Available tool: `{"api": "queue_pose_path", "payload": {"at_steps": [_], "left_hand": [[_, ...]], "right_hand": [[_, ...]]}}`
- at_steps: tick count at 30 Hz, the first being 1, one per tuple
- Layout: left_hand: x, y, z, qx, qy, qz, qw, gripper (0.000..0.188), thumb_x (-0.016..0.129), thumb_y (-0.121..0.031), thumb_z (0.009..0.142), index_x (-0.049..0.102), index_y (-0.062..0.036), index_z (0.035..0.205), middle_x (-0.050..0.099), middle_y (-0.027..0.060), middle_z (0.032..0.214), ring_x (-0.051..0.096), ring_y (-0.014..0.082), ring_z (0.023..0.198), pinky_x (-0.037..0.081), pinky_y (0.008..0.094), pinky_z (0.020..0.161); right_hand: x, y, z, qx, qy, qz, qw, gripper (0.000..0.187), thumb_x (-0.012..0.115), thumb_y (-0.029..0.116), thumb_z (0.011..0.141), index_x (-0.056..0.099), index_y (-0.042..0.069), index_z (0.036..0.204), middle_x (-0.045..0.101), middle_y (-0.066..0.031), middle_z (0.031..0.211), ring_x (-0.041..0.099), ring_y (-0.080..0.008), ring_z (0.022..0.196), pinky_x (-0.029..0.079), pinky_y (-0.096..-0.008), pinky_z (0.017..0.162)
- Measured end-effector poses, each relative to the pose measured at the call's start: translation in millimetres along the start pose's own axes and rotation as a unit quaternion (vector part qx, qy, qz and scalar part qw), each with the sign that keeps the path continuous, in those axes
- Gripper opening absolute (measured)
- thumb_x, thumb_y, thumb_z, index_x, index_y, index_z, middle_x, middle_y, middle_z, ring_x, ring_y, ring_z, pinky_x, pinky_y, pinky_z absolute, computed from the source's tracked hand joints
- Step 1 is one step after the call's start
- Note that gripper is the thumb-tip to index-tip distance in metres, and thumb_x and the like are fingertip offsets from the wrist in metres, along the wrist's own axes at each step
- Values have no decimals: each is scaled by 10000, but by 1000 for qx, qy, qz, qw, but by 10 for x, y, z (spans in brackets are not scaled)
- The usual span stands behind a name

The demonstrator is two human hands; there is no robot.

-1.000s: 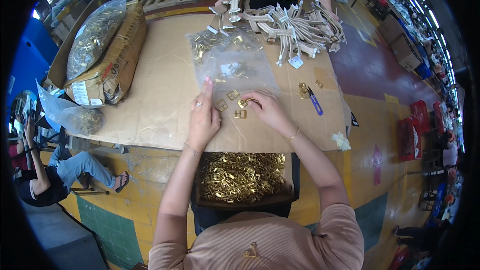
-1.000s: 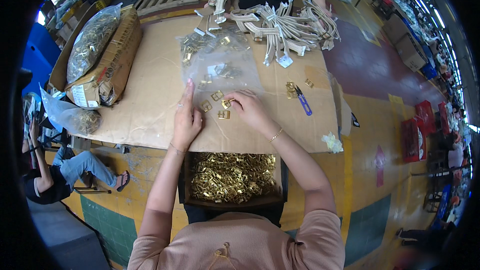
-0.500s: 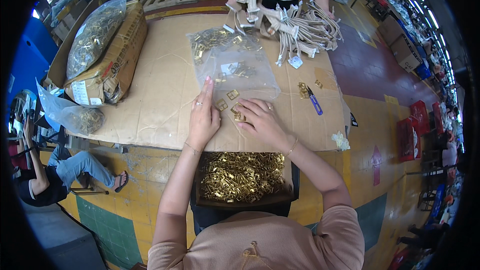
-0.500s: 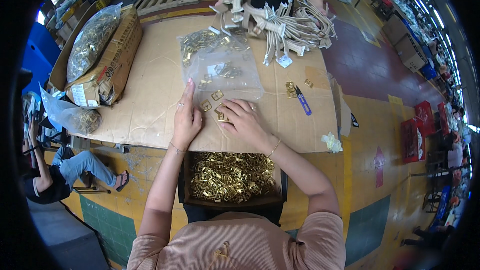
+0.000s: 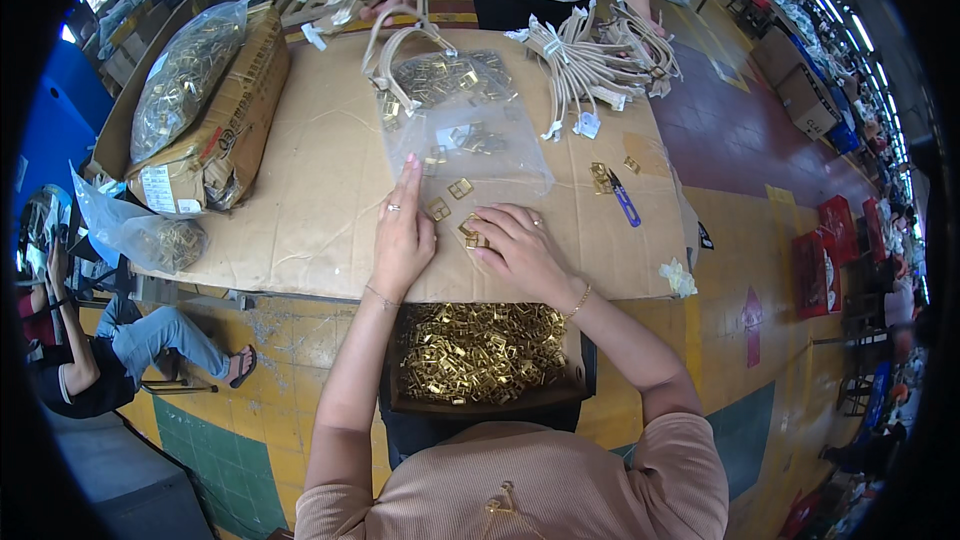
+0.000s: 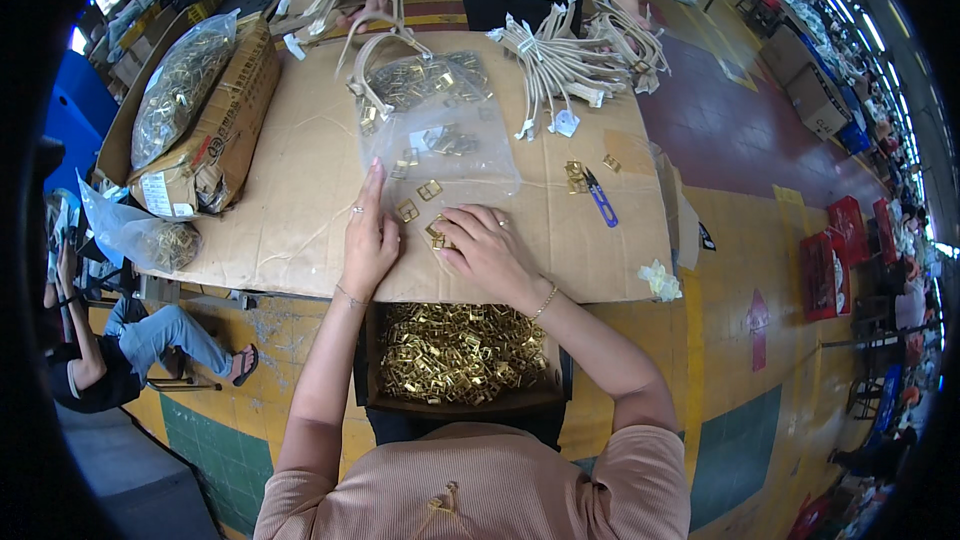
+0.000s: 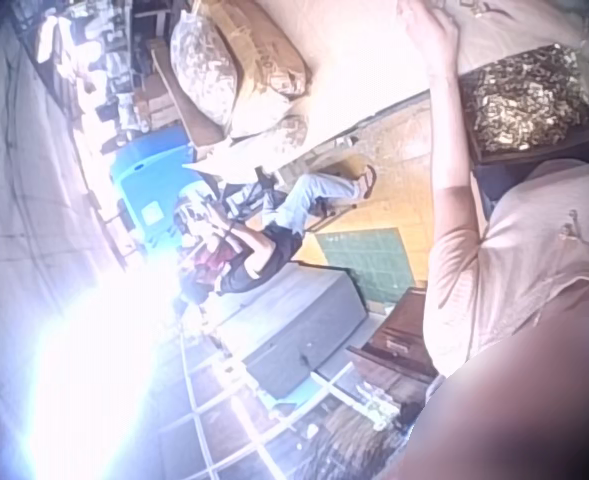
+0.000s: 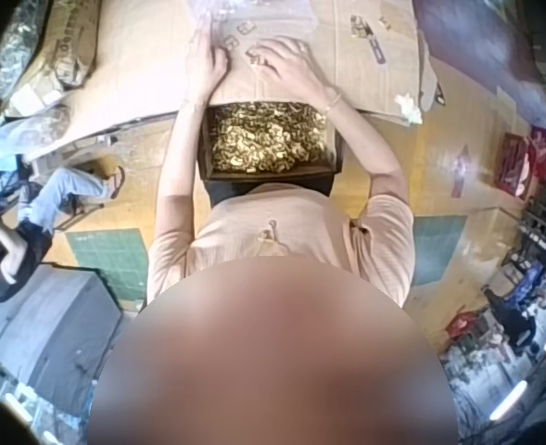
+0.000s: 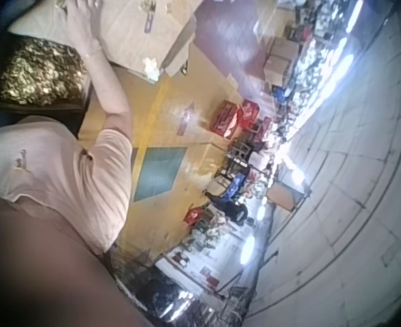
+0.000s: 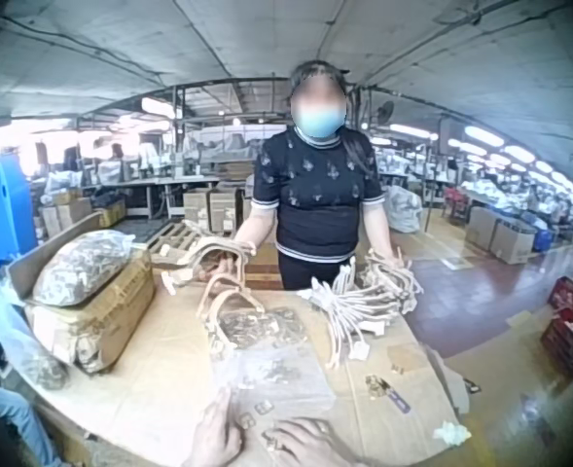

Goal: The person sorts small gold-colored metal hardware pieces from a cardboard box into a clear plastic bag on a work table. They repeatedly pick up pieces by hand and place them into the bag. Another person briefly places bundles of beige straps on the table, but the camera wearer continues sorting the metal parts.

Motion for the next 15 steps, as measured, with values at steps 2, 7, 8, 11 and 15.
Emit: {"api": "queue_pose_path", "payload": {"at_steps": [2,7,8,11,15], "left_hand": [[-1,-1,3,-1,-2,-2,1000,779,510,83,806,308,-18,1552,382,226,1569,462,381,1374,366,450,1118],[-3,-15,-10,-18,4,-15,1000,694,536,63,812,442,-53,1491,404,213,1552,479,405,1336,391,450,1108],[-5,-15,-11,-23,5,-24,999,673,541,59,813,471,-59,1472,409,211,1548,482,407,1330,396,450,1106],[-13,-27,-6,-20,3,-21,1000,631,547,55,813,522,-66,1432,415,213,1540,485,406,1327,403,449,1105],[-11,-20,-3,-33,9,-28,999,599,547,54,812,548,-60,1400,413,217,1538,484,404,1330,402,450,1110]], "right_hand": [[2,0,-3,8,8,2,1000,398,710,239,887,658,107,1259,606,-59,1328,510,-245,1277,409,-412,1063],[-8,14,-5,6,9,-5,1000,389,706,244,893,660,102,1253,608,-63,1324,511,-248,1276,411,-413,1065],[-8,14,-4,6,10,-6,1000,387,705,244,894,660,101,1251,609,-63,1323,510,-249,1277,411,-414,1066],[-14,21,-2,-3,0,-10,1000,371,692,256,897,655,92,1228,608,-70,1293,519,-242,1246,416,-417,1051],[-7,18,-5,-4,-6,-11,1000,367,695,253,893,657,97,1223,607,-67,1290,514,-242,1250,411,-424,1054]]}}
Point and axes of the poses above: each hand's wrist, its own z-axis towards the middle knuckle, its own x-axis out of the palm, y = z × x, the point moved 5 cm from there along z, towards the middle knuckle
